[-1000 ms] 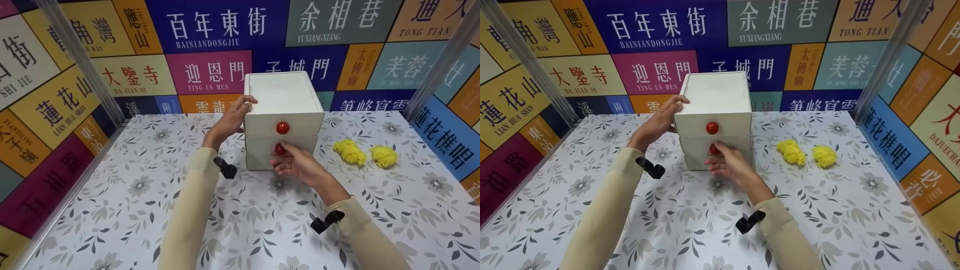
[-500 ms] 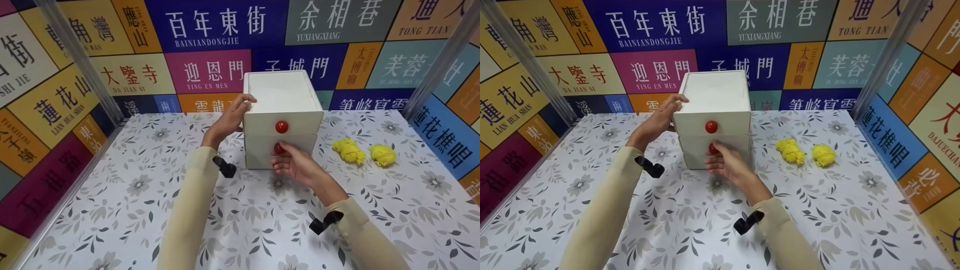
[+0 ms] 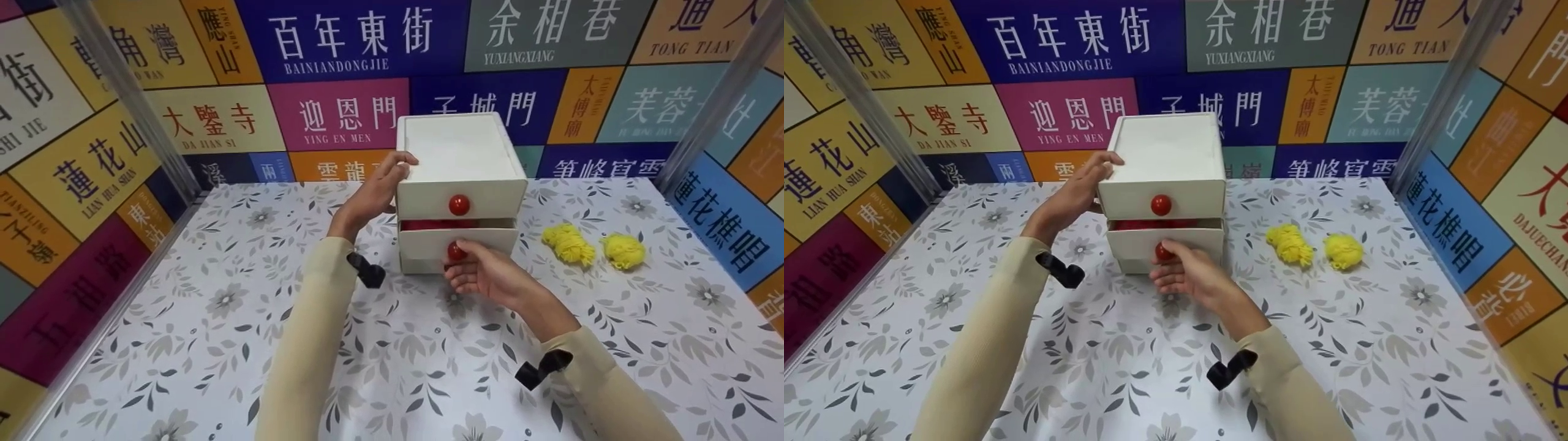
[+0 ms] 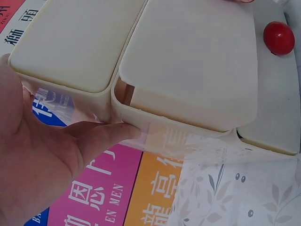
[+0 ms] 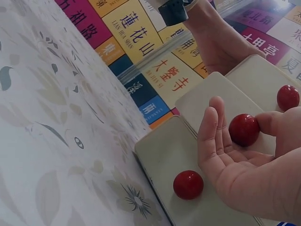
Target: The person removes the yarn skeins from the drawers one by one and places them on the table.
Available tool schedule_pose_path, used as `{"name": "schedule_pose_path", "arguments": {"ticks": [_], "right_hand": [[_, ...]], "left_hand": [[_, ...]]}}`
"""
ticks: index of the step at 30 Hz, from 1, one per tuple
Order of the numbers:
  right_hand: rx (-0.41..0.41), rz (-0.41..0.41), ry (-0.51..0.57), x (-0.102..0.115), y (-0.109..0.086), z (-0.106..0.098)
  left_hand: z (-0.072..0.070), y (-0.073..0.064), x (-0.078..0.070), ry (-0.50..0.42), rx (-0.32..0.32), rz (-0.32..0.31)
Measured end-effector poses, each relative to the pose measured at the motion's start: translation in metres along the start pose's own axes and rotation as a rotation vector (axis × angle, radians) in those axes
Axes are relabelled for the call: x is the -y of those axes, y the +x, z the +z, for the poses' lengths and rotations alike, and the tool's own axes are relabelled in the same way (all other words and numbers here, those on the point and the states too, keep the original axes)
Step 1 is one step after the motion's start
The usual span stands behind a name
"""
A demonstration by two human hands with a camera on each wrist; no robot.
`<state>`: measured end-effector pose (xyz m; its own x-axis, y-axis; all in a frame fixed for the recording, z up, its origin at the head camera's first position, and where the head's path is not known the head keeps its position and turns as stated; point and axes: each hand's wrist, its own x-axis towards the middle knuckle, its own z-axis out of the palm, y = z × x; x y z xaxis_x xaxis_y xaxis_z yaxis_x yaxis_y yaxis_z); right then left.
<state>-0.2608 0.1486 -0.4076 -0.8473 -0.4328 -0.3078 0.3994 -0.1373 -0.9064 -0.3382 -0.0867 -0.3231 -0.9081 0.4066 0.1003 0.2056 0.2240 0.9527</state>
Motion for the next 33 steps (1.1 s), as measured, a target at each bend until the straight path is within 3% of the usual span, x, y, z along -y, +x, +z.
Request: {"name": "schedule_pose_path", "arguments": {"ticks": [7,17,33], "right_hand": [[0.026,-0.004,-0.038,-0.002,-0.008,0.001],[0.1,-0.021,-0.174,-0.006,-0.023,0.0],[0.189,-0.004,-0.228,-0.015,-0.045,0.002]], "left_hand": [[0.002,0.0,0.0,0.023,-0.01,-0.003],[0.001,0.0,-0.001,0.026,-0.009,0.007],[-0.001,-0.001,-0.001,0.009,0.004,0.003]]}}
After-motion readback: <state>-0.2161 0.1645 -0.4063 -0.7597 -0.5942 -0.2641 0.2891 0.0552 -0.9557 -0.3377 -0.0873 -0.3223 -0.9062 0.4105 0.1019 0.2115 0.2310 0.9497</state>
